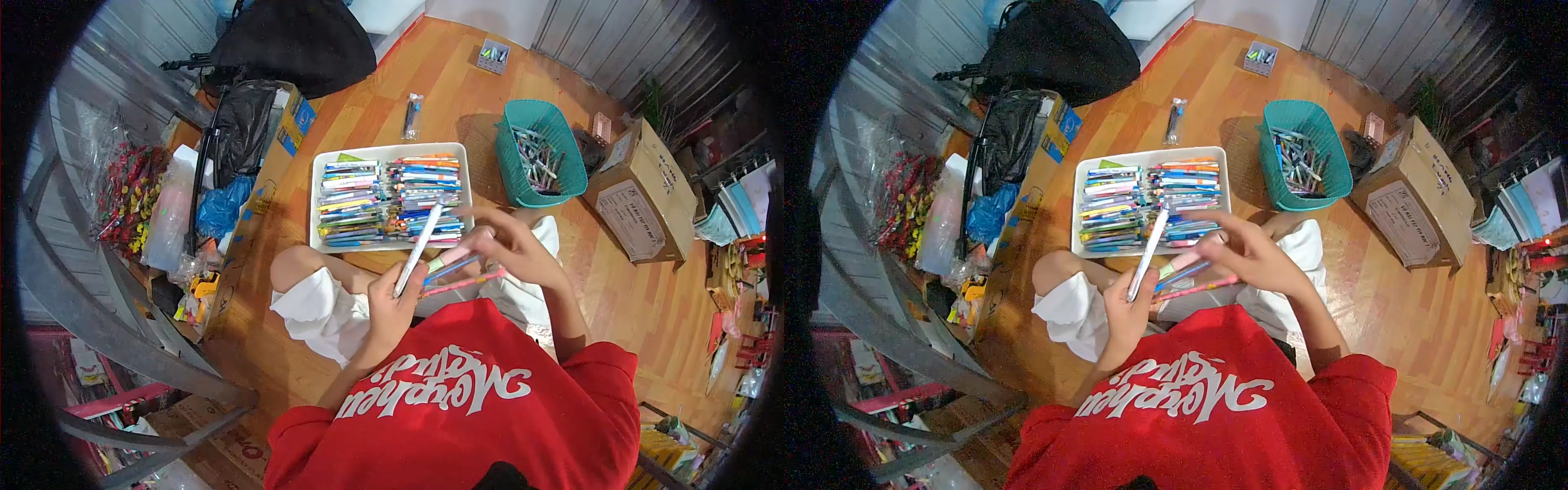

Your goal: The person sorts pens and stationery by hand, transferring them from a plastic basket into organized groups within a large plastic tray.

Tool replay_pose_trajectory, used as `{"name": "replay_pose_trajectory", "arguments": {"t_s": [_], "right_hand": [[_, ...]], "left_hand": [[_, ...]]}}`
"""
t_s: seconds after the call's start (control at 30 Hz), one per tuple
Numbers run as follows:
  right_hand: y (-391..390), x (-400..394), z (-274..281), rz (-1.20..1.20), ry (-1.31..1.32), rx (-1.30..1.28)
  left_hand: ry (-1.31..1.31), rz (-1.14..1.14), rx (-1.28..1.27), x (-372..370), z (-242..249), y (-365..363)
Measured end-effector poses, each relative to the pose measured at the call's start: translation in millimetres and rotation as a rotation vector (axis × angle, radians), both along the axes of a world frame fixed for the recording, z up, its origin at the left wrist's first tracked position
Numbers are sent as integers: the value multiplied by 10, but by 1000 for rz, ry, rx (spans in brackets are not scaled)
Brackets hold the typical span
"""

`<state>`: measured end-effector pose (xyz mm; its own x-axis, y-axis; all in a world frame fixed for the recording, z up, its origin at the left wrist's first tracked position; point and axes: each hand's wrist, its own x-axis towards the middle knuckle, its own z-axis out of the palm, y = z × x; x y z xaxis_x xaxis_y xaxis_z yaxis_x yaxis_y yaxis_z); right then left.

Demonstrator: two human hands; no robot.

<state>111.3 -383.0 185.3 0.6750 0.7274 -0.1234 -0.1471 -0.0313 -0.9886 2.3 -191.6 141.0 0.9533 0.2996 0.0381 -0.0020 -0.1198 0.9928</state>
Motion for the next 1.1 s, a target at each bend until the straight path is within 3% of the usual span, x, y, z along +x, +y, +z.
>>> {"name": "replay_pose_trajectory", "arguments": {"t_s": [0.07, 0.1, 0.2, 0.27, 0.33, 0.43, 0.57, 0.67, 0.7, 0.73, 0.77, 0.8, 0.87, 0.97, 1.07, 1.1], "right_hand": [[-27, -18, -267, -125, 294, 347], [-76, -5, -400, -47, 330, 419], [2, -164, -592, 161, 73, 257], [156, -401, -764, 55, 97, 65], [365, -547, -1009, -127, 140, -21], [614, -502, -870, -382, 653, 261], [565, -393, -1190, -238, 620, 151], [556, -153, -1139, -216, 542, 122], [576, -19, -1306, -375, 377, 37], [579, 138, -1288, -309, 324, 132], [535, 355, -1410, -226, 221, 52], [553, 535, -1512, -211, -67, -104], [619, 836, -1722, -173, -648, -405], [718, 1147, -2240, -47, -976, -884], [844, 1155, -2471, 14, -1348, -974], [900, 1156, -2517, 71, -1302, -1053]], "left_hand": [[18, 77, -99, -4, -81, -22], [42, 117, -175, -15, -146, -12], [110, 200, -332, -89, -439, 13], [129, 208, -344, -108, -624, -60], [195, 84, -290, -137, -626, -177], [318, -269, -390, -186, -781, -193], [327, -404, -522, -201, -937, -159], [128, -398, -379, -199, -1022, -154], [273, -461, -274, -202, -1014, -34], [241, -393, -195, -213, -1024, 38], [210, -325, -115, -218, -1044, 99], [179, -258, -32, -222, -1062, 178], [261, -185, -146, -222, -1054, 446], [227, -15, -124, -267, -1006, 846], [188, 164, 0, -346, -983, 1151], [204, 230, 45, -367, -873, 1214]]}}
